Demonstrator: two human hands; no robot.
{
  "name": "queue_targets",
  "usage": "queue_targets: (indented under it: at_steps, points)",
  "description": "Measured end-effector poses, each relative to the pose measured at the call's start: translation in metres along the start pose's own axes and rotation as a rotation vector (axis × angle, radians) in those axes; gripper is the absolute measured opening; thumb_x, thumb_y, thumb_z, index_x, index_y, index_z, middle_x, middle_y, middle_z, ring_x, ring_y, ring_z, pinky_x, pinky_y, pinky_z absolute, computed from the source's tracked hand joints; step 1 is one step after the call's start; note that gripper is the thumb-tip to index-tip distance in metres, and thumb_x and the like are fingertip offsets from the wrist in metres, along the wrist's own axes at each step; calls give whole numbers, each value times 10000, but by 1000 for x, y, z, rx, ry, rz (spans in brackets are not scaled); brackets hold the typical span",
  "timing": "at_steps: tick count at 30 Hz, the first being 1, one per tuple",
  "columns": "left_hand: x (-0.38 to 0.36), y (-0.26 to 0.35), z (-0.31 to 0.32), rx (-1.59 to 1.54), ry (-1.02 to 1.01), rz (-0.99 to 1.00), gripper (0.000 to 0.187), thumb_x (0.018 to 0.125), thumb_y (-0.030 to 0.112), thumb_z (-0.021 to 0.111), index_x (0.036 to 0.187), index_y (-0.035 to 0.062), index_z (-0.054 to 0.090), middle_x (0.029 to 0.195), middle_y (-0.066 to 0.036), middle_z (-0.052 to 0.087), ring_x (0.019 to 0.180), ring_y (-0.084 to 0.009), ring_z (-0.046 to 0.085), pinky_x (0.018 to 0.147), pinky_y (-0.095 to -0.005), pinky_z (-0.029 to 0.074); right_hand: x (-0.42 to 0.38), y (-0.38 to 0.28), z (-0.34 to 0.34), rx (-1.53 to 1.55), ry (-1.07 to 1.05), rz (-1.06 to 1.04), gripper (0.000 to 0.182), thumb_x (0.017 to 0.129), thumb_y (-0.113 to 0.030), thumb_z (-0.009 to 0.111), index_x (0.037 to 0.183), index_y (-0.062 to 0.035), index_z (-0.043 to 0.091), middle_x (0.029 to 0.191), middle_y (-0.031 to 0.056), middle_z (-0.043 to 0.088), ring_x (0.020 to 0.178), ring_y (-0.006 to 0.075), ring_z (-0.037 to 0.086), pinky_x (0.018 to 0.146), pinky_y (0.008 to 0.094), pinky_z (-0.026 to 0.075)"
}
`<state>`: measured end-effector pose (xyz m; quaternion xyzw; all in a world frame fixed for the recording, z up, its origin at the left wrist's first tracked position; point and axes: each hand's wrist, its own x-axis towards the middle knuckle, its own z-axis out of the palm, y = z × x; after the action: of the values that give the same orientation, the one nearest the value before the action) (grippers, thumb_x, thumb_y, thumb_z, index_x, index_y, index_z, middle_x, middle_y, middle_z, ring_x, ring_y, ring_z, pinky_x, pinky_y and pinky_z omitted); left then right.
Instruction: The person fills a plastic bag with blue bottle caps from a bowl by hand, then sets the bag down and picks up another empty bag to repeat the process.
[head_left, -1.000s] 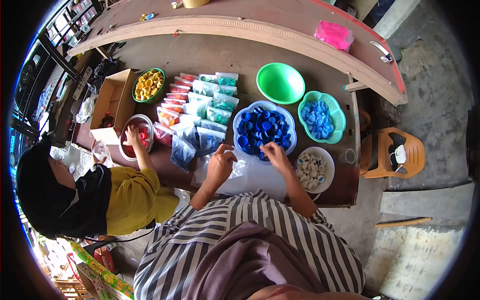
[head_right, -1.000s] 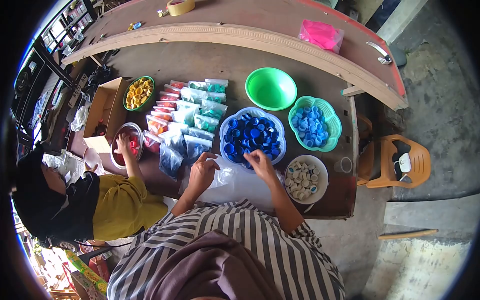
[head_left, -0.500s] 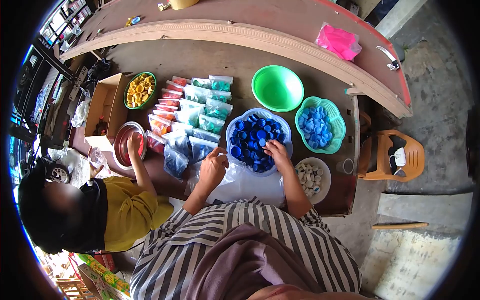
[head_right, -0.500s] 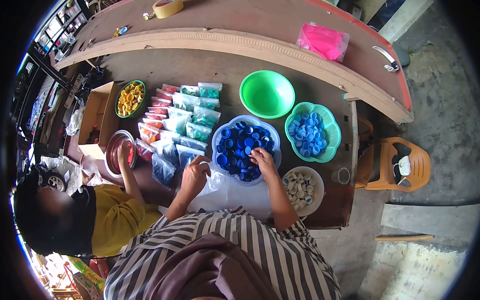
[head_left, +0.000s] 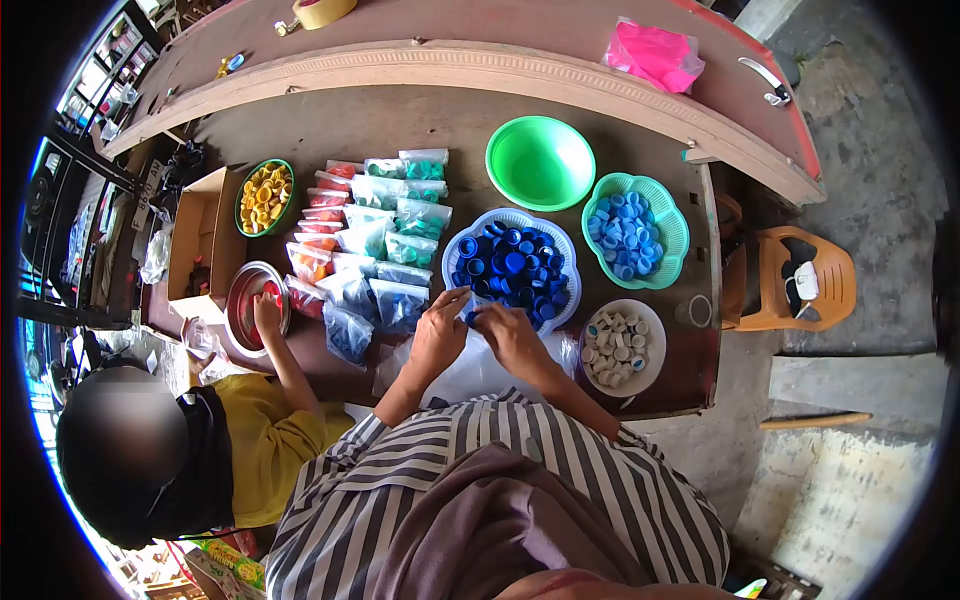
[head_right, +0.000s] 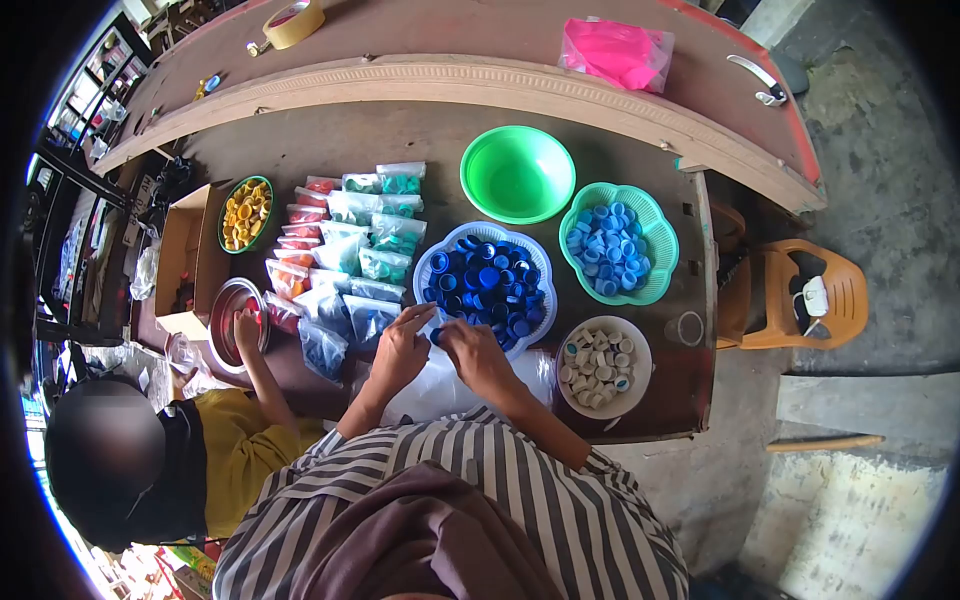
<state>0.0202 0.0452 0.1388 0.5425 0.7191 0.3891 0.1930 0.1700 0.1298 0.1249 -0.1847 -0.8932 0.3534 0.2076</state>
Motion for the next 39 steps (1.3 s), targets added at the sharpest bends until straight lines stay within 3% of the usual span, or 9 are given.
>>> queue_targets:
  at_steps: [7,11,19,21,25,28,31,37,39]
  points:
    - [-18,-4,3,19,-12,-27,482,684,-51,516,1152,-4,625,1193,-168,612,1059,-339,609,906,-387,493,-2,18,11,282,212,66,185,845,-62,657,1030,-54,660,999,103,614,806,226,623,662,303,481]
    - [-25,-4,-7,10,-2,-6,487,686,-54,528,1159,4,626,1196,-143,615,771,-259,659,714,-319,521,1,74,18,113,395,277,71,853,-88,645,910,-47,632,899,116,590,784,280,600,679,363,485]
    - [-43,-6,-22,44,69,40,502,688,-38,548,1185,0,603,1233,-140,595,682,-226,645,669,-309,515,7,115,36,-120,231,214,146,859,-161,645,940,-41,623,879,85,613,802,277,610,754,375,486]
    - [-47,-8,-23,83,101,113,502,687,-34,551,1186,-8,599,1232,-151,592,704,-229,664,677,-320,530,6,104,27,778,235,686,149,919,-191,602,971,-55,630,906,19,613,850,157,616,752,288,483]
    - [-47,-4,-23,47,63,69,498,693,-37,542,1187,-11,598,1237,-154,587,705,-222,676,648,-320,544,-8,68,9,1134,266,637,170,956,-211,561,1058,-83,607,944,-15,606,897,84,600,752,222,468]
    - [-43,-2,-20,11,54,63,495,700,-42,530,1189,-11,598,1240,-150,585,656,-214,666,600,-307,547,-16,24,13,668,386,395,137,947,-159,562,1007,-38,584,924,2,580,861,126,583,756,265,458]
    - [-40,9,-21,-75,37,-6,454,691,-9,559,1142,-11,612,1193,-170,596,1051,-345,601,902,-382,486,-17,-30,12,113,523,-126,113,860,-46,596,970,-27,581,949,81,575,904,262,563,797,329,439]
    - [-45,6,-13,-109,-20,12,424,697,-21,542,1113,-30,621,1170,-180,608,1039,-347,607,902,-382,485,-33,-27,33,-243,152,10,181,842,-138,636,1021,-126,658,1182,81,515,1090,306,477,913,452,379]
    - [-47,-6,-11,-13,19,128,463,702,-57,531,1157,-36,611,1226,-154,587,624,-202,653,565,-296,534,-34,-29,28,-282,42,105,121,835,-149,648,945,-104,666,1183,79,512,1098,299,475,899,441,385]
